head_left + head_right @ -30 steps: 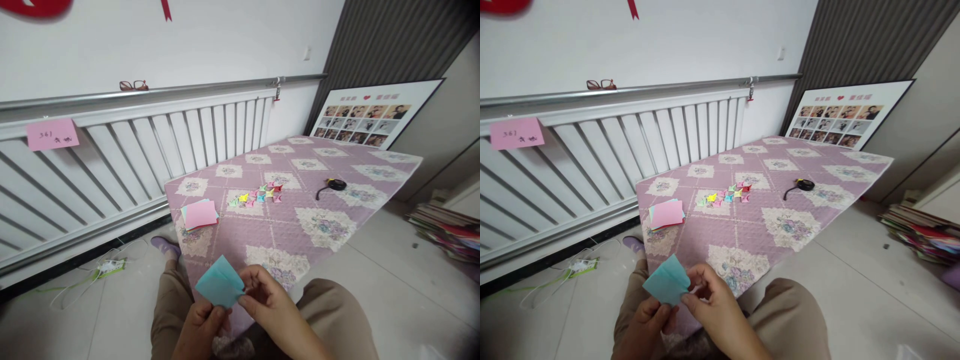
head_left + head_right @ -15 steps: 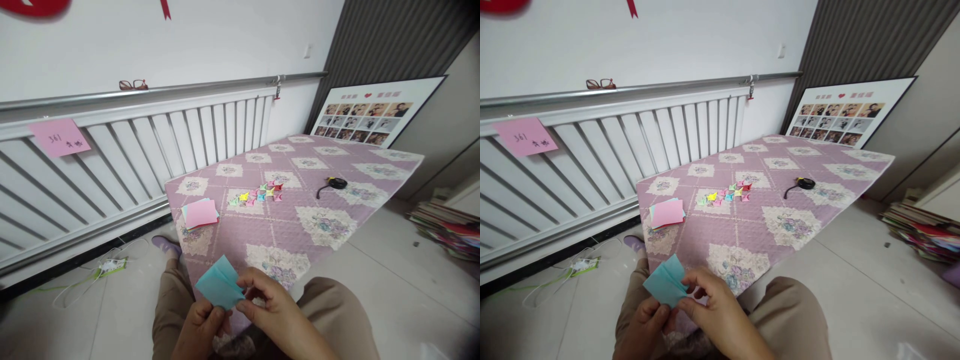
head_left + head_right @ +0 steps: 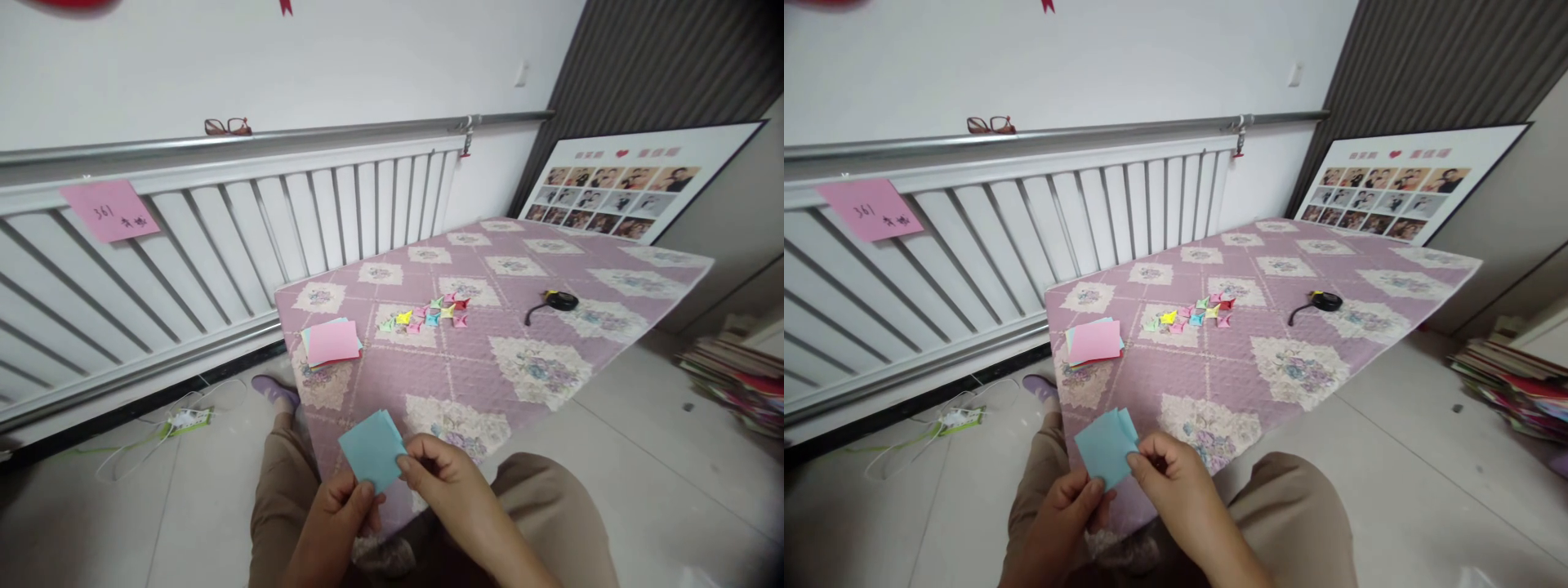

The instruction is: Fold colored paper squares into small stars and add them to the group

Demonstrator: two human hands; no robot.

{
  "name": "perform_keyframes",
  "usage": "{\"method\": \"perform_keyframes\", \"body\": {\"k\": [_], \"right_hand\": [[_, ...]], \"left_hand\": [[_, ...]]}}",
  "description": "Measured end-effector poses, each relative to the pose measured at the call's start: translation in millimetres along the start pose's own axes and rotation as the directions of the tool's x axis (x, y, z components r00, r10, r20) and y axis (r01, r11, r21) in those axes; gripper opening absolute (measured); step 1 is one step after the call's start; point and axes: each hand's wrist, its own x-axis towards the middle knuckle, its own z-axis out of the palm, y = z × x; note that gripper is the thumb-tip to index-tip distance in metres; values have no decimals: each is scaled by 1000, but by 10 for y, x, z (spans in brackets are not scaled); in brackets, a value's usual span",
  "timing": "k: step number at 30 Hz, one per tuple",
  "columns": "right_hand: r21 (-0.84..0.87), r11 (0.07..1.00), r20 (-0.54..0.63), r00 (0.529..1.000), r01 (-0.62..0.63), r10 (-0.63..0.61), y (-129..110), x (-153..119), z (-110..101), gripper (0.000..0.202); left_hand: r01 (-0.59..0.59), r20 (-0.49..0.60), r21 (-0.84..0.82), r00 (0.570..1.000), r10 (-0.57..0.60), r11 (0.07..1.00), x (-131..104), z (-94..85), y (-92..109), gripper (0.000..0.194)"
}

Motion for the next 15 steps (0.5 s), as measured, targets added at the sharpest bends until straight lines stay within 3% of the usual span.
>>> {"method": "perform_keyframes", "body": {"k": [8, 15], "right_hand": [[126, 986, -10, 994, -107, 109, 126, 49, 46, 29], [229, 942, -42, 964, -245, 261, 502, 249, 104, 29]], "left_hand": [[92, -59, -1, 994, -92, 996, 44, 50, 28, 47], [134, -52, 169, 991, -127, 976, 287, -39, -106, 46]]}}
